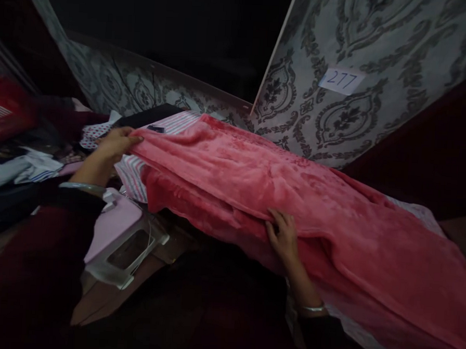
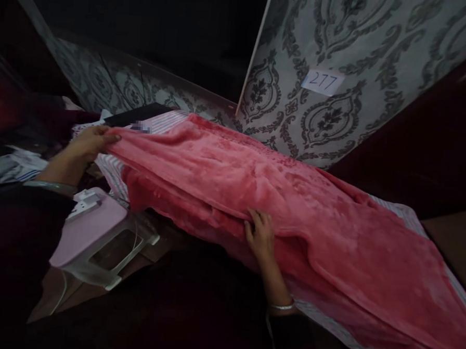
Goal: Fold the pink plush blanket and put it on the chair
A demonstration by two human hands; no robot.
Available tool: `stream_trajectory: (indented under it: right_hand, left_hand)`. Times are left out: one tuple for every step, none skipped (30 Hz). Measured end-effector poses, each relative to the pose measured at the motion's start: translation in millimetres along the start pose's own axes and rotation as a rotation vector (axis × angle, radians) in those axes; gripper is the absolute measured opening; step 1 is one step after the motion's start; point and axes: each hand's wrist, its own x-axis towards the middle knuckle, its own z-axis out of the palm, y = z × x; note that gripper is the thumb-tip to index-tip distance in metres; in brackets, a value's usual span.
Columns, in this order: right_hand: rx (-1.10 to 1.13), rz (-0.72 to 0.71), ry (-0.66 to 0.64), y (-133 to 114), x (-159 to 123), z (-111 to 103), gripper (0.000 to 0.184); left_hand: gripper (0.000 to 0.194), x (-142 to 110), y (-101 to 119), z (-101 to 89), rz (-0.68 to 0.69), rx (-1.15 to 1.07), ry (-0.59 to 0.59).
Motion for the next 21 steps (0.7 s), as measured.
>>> stream_trajectory:
  right_hand:
    - [-0.006, -0.001, 0.004, 0, 0, 0, 0.034]
    - [-0.007, -0.003, 0.006, 0, 0, 0, 0.034]
    - [-0.004, -0.007, 0.002, 0, 0, -1, 0.034]
    - [0.000, -0.012, -0.004, -1, 0, -1, 0.034]
    - [0.002, -0.014, -0.014, -2, -1, -2, 0.034]
    - [0.001, -0.014, -0.026, -3, -2, -3, 0.033]
    - [-0.003, -0.015, -0.039, -4, -2, -5, 0.033]
    - [-0.008, -0.017, -0.053, -5, -3, -6, 0.033]
    - [-0.014, -0.020, -0.062, -6, -4, -7, 0.032]
    - [-0.022, -0.021, -0.067, -7, -5, -8, 0.032]
    - [-0.031, -0.019, -0.065, -6, -6, -10, 0.031]
    - [-0.042, -0.019, -0.060, -6, -6, -11, 0.031]
    - [-0.052, -0.020, -0.052, -5, -5, -13, 0.029]
    - [-0.060, -0.023, -0.042, -4, -5, -14, 0.028]
    - [-0.066, -0.025, -0.028, -4, -4, -17, 0.028]
    - [-0.071, -0.027, -0.008, -4, -4, -19, 0.028]
    - [-0.076, -0.028, 0.015, -4, -4, -22, 0.028]
    - [-0.084, -0.028, 0.035, -5, -4, -25, 0.028]
    - [-0.092, -0.032, 0.049, -6, -5, -27, 0.027]
    - [-0.099, -0.045, 0.050, -7, -7, -29, 0.027]
    - [-0.100, -0.066, 0.036, -9, -10, -31, 0.027]
  left_hand:
    - [0.023, 5, 10, -8.1, 0.014, 0.026, 0.032]
    - [0.027, 10, 20, -16.0, 0.026, 0.074, 0.058]
    - [0.030, 15, 28, -22.9, 0.040, 0.141, 0.054]
    - [0.033, 19, 34, -28.3, 0.042, 0.225, 0.047]
    - [0.034, 23, 39, -31.9, 0.033, 0.316, 0.030]
    - [0.034, 25, 41, -33.6, 0.016, 0.402, 0.010]
    - [0.033, 28, 41, -33.9, -0.005, 0.473, -0.002]
    - [0.032, 29, 40, -33.2, -0.020, 0.516, -0.020]
    - [0.030, 29, 38, -32.1, -0.030, 0.532, -0.046]
    - [0.029, 29, 35, -31.1, -0.030, 0.523, -0.080]
    - [0.028, 28, 32, -30.4, -0.026, 0.496, -0.111]
    - [0.027, 27, 30, -30.3, -0.025, 0.464, -0.127]
    - [0.027, 26, 27, -30.5, -0.023, 0.433, -0.135]
    - [0.027, 24, 26, -31.2, -0.019, 0.411, -0.136]
    - [0.026, 23, 25, -31.9, -0.014, 0.398, -0.132]
    - [0.026, 21, 25, -32.7, -0.008, 0.392, -0.130]
    - [0.026, 21, 24, -33.2, -0.006, 0.389, -0.129]
    - [0.026, 20, 24, -33.6, -0.004, 0.387, -0.135]
    - [0.026, 21, 23, -33.7, -0.009, 0.384, -0.138]
    - [0.026, 21, 23, -33.6, -0.021, 0.382, -0.133]
    - [0.026, 22, 21, -33.2, -0.037, 0.376, -0.125]
